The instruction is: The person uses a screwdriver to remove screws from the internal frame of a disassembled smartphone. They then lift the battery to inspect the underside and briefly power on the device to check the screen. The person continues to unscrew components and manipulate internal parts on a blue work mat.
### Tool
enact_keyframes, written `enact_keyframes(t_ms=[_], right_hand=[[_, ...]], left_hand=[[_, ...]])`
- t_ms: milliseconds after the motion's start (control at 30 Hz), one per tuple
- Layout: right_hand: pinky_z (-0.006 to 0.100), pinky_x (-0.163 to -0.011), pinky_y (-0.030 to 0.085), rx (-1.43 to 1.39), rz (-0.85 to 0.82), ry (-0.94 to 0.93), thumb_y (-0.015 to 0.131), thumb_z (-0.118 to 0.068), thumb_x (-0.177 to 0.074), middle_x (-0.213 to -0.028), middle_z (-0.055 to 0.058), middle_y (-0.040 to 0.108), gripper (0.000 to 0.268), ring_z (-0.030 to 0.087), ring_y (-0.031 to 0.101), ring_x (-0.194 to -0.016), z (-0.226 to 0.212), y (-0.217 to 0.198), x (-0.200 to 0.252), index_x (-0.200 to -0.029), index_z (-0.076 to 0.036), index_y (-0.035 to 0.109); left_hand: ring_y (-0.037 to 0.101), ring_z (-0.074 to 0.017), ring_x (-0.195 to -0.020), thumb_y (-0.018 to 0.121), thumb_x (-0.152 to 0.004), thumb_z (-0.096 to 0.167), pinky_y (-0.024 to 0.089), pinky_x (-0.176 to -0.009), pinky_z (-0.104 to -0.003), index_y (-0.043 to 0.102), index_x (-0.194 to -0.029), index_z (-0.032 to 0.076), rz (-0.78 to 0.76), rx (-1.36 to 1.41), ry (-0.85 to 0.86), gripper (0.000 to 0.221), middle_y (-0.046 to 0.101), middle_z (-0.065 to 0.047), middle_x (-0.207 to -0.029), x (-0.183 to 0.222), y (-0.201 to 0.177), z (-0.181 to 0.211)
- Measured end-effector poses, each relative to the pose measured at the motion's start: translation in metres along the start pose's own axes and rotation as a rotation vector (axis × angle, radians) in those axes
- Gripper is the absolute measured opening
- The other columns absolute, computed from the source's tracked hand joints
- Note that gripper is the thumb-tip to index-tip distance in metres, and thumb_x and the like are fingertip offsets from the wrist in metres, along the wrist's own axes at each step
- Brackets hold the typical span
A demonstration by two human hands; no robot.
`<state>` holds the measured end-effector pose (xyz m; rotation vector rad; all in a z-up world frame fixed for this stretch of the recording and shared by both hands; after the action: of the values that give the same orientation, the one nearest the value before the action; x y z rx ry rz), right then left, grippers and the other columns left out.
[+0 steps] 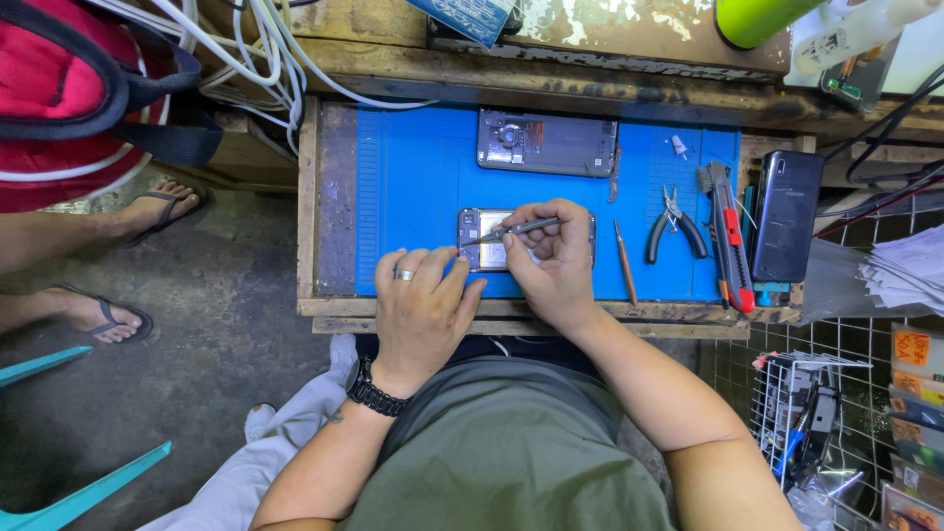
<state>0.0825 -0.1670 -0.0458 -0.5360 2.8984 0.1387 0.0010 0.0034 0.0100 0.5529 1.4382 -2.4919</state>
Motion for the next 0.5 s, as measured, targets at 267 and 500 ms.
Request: enact_keyframes(t_ms=[267, 500], right_hand=[[0.03, -0.101, 0.055, 0.02, -0.011, 0.021, 0.061, 0.013, -0.1, -0.125, 0.015, 0.056, 0.048, 0.017, 0.062, -0.115, 0.002, -0.001, 0.002, -0.134, -0.007, 0.035], [0.033, -0.1, 0.058, 0.184, -0.038, -0.06, 0.063, 0.012, -0.099, -0.123, 0.016, 0.06, 0.046, 0.018, 0.065, -0.114, -0.012, 0.003, -0.001, -0.132, -0.004, 0.036]], left_hand=[[0.061, -0.0259, -0.105, 0.079, -0.088, 0.026, 0.041, -0.1, -0.047, 0.072, -0.108, 0.004, 0.005, 0.017, 0.011, 0.03, 0.069, -0.009, -0.118, -0.002, 0.0, -0.001], [0.06, -0.0251, -0.103, 0.08, -0.087, 0.026, 0.041, -0.099, -0.047, 0.072, -0.107, 0.003, -0.009, 0.011, 0.023, 0.031, 0.069, -0.009, -0.119, -0.003, -0.001, -0.001]])
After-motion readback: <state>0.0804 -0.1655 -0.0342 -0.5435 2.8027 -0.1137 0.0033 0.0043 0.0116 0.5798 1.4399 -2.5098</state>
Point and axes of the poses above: each hand's wrist, its own x-axis away from the middle knuckle, its own y-axis out of the palm, z = x × y, the point moved 2 cm from there along -x, towards the middle knuckle
